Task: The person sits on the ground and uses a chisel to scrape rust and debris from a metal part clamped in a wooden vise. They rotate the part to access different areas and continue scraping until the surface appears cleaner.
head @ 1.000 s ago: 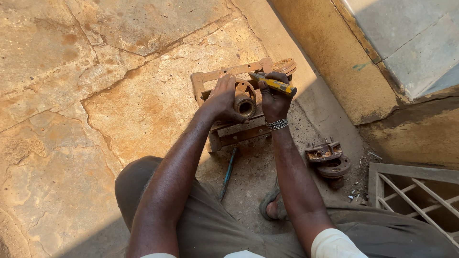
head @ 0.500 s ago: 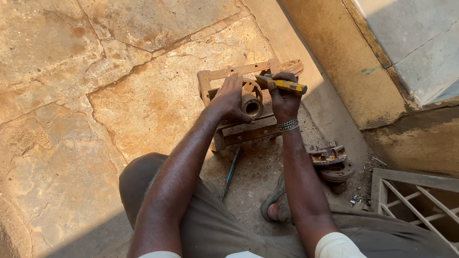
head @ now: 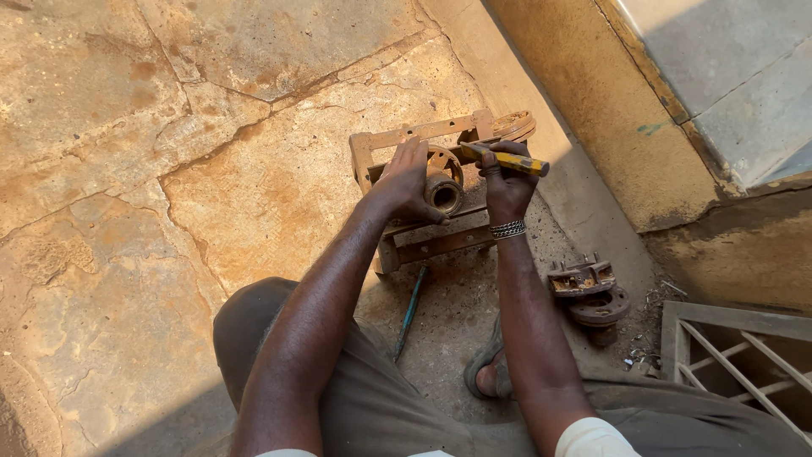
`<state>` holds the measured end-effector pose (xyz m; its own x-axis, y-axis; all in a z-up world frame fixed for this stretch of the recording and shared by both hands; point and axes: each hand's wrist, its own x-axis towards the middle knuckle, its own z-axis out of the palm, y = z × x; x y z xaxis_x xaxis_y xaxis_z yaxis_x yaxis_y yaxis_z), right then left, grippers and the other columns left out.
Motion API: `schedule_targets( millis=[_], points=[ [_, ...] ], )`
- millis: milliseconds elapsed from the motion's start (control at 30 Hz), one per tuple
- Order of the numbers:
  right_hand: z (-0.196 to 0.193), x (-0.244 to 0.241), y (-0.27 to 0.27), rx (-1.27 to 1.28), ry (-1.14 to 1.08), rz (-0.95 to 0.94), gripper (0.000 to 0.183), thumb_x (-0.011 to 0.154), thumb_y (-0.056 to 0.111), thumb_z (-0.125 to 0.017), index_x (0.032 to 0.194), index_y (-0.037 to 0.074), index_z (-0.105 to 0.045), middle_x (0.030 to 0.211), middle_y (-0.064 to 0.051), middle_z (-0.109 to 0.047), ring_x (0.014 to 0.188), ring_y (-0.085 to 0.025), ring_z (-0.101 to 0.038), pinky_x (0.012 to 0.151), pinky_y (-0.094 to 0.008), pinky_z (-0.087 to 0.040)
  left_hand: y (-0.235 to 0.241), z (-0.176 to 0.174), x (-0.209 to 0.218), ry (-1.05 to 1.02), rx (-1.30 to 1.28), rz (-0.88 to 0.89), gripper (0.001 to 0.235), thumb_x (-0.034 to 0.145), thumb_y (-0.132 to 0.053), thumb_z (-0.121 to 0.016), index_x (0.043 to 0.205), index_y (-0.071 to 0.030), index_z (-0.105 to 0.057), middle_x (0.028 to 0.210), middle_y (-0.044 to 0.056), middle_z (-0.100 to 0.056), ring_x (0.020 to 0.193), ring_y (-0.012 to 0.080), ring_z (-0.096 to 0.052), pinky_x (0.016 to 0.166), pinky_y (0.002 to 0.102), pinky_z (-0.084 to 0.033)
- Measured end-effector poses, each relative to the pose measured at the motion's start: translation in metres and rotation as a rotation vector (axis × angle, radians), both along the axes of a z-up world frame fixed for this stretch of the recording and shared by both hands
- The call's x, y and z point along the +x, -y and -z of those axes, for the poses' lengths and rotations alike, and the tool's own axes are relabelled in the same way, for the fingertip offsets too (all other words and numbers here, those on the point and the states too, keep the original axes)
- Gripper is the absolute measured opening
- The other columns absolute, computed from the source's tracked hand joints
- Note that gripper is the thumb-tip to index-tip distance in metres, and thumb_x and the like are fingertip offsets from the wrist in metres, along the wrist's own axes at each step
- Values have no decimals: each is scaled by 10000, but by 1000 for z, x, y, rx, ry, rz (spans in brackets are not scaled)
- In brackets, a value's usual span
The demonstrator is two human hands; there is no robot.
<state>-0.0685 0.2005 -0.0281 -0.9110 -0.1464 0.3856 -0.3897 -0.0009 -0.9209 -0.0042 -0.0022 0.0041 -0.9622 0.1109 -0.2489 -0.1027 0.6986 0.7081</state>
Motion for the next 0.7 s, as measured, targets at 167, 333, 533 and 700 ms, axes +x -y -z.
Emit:
schedule_targets(
  millis=[167,333,533,700],
  points=[
    [4,17,0,156,-119,-4,172,1011,102,-768,1125,44,-653,1090,-111,-751,1024,-209,-748,884,-296,-645,-3,-3,4,13,7,-12,1555,475,-506,-1027,1579,66,-93,1670,305,-84,1562,446,-45,1270,581,-156],
    [8,25,1,-274,29,57,184,960,140,-728,1113,90,-639,1101,-74,-762,884,-158,-751,791,-273,-655,-1,-2,5,0,-5,-3,1566,481,-525,-1037,1564,77,-80,1665,317,-61,1557,453,-26,1273,579,-136],
    [16,31,9,158,-159,80,153,982,94,-762,1073,11,-671,1068,-84,-699,994,-169,-688,871,-280,-596,-1,-3,-3,28,-9,-9,1563,464,-517,-1027,1582,62,-100,1673,299,-87,1572,446,-31,1272,597,-145],
    [28,37,2,70,-39,10,181,1028,125,-745,1146,35,-642,1139,-106,-699,1001,-202,-720,894,-321,-633,-2,6,2,21,4,-2,1569,461,-525,-1034,1576,62,-100,1677,306,-54,1566,454,-21,1272,596,-131]
  ],
)
